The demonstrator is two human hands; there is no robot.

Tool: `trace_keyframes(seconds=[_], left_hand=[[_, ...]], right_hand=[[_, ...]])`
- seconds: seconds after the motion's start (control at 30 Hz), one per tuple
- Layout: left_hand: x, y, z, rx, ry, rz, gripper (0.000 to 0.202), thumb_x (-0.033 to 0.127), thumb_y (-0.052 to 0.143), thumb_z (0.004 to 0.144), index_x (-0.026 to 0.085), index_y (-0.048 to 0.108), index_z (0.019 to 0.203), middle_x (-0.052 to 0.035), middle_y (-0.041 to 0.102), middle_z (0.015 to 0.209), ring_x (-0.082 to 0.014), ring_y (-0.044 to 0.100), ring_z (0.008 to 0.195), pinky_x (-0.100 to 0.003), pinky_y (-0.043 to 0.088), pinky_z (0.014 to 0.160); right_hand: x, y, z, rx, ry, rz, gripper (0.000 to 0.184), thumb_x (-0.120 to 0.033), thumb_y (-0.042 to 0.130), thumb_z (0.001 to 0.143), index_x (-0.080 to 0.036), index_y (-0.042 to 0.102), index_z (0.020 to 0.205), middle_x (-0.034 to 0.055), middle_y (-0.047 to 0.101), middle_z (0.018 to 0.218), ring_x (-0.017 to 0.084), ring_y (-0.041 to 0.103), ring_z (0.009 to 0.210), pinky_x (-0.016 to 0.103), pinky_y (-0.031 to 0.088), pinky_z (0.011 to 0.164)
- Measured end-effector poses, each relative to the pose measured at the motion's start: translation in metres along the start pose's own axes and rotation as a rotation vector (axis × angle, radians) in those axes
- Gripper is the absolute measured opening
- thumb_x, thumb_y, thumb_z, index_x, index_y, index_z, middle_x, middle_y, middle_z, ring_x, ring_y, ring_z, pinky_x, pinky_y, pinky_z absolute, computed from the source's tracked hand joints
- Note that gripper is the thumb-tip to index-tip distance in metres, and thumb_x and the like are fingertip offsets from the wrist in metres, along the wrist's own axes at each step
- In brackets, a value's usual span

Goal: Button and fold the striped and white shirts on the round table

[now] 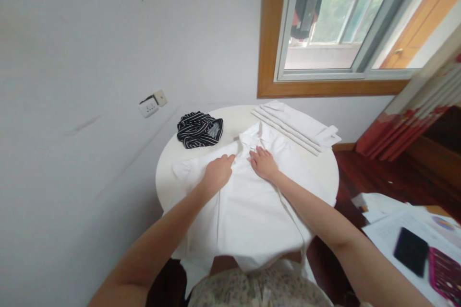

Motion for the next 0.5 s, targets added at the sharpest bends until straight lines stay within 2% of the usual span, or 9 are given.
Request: trace_keyframes(seconds=[0.13, 0.23, 0.3, 0.37, 0.43, 0.5], left_hand=[[-0.051, -0.01, -0.015, 0.024, -0.109, 0.001, 0.052, 0.011, 0.035, 0.084, 0.021, 0.043, 0.133, -0.0106, 0.059, 0.113, -0.0218, 0.063, 0.094, -0.032, 0.047, 0.081], [-0.093, -0.025, -0.03, 0.116, -0.181, -0.059, 0.052, 0.013, 0.035, 0.083, 0.017, 0.039, 0.135, -0.0113, 0.059, 0.115, -0.0223, 0.061, 0.097, -0.031, 0.046, 0.084], [-0.119, -0.04, -0.042, 0.199, -0.24, -0.104, 0.05, 0.014, 0.037, 0.081, 0.017, 0.04, 0.131, -0.008, 0.062, 0.102, -0.0218, 0.061, 0.091, -0.03, 0.045, 0.08], [-0.138, -0.057, -0.053, 0.274, -0.286, -0.134, 0.045, 0.015, 0.039, 0.08, 0.02, 0.043, 0.124, -0.0023, 0.06, 0.081, -0.0206, 0.059, 0.078, -0.029, 0.044, 0.072], [-0.15, -0.074, -0.064, 0.343, -0.32, -0.161, 0.037, 0.017, 0.04, 0.079, 0.023, 0.047, 0.115, 0.0017, 0.051, 0.067, -0.0185, 0.054, 0.068, -0.027, 0.042, 0.066], [-0.156, -0.089, -0.074, 0.398, -0.334, -0.187, 0.032, 0.018, 0.041, 0.078, 0.024, 0.049, 0.109, 0.0033, 0.044, 0.064, -0.0161, 0.05, 0.063, -0.025, 0.038, 0.062]], right_hand=[[-0.01, -0.003, -0.017, -0.017, -0.202, 0.023, 0.046, -0.037, 0.033, 0.098, -0.017, 0.051, 0.136, 0.0156, 0.036, 0.148, 0.024, 0.032, 0.138, 0.041, 0.025, 0.114], [-0.019, -0.007, -0.034, -0.032, -0.347, 0.053, 0.046, -0.036, 0.033, 0.098, -0.016, 0.05, 0.136, 0.0144, 0.036, 0.148, 0.024, 0.029, 0.14, 0.043, 0.024, 0.115], [-0.026, -0.011, -0.047, -0.053, -0.435, 0.076, 0.045, -0.035, 0.032, 0.098, -0.017, 0.05, 0.136, 0.0126, 0.033, 0.15, 0.024, 0.028, 0.14, 0.044, 0.023, 0.116], [-0.032, -0.016, -0.06, -0.079, -0.502, 0.102, 0.045, -0.034, 0.031, 0.098, -0.018, 0.051, 0.136, 0.011, 0.03, 0.152, 0.023, 0.031, 0.139, 0.044, 0.024, 0.117], [-0.037, -0.023, -0.074, -0.099, -0.548, 0.131, 0.044, -0.033, 0.032, 0.098, -0.019, 0.05, 0.136, 0.0105, 0.03, 0.152, 0.022, 0.032, 0.139, 0.043, 0.024, 0.117], [-0.039, -0.03, -0.09, -0.117, -0.59, 0.16, 0.043, -0.031, 0.034, 0.098, -0.019, 0.05, 0.136, 0.0107, 0.03, 0.152, 0.022, 0.03, 0.14, 0.043, 0.025, 0.117]])
Point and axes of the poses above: each hand's wrist, its own z-axis towards the middle knuckle, its own y-axis out of the palm, x = y × z, the point moved 9 cm from there along z, towards the middle knuckle
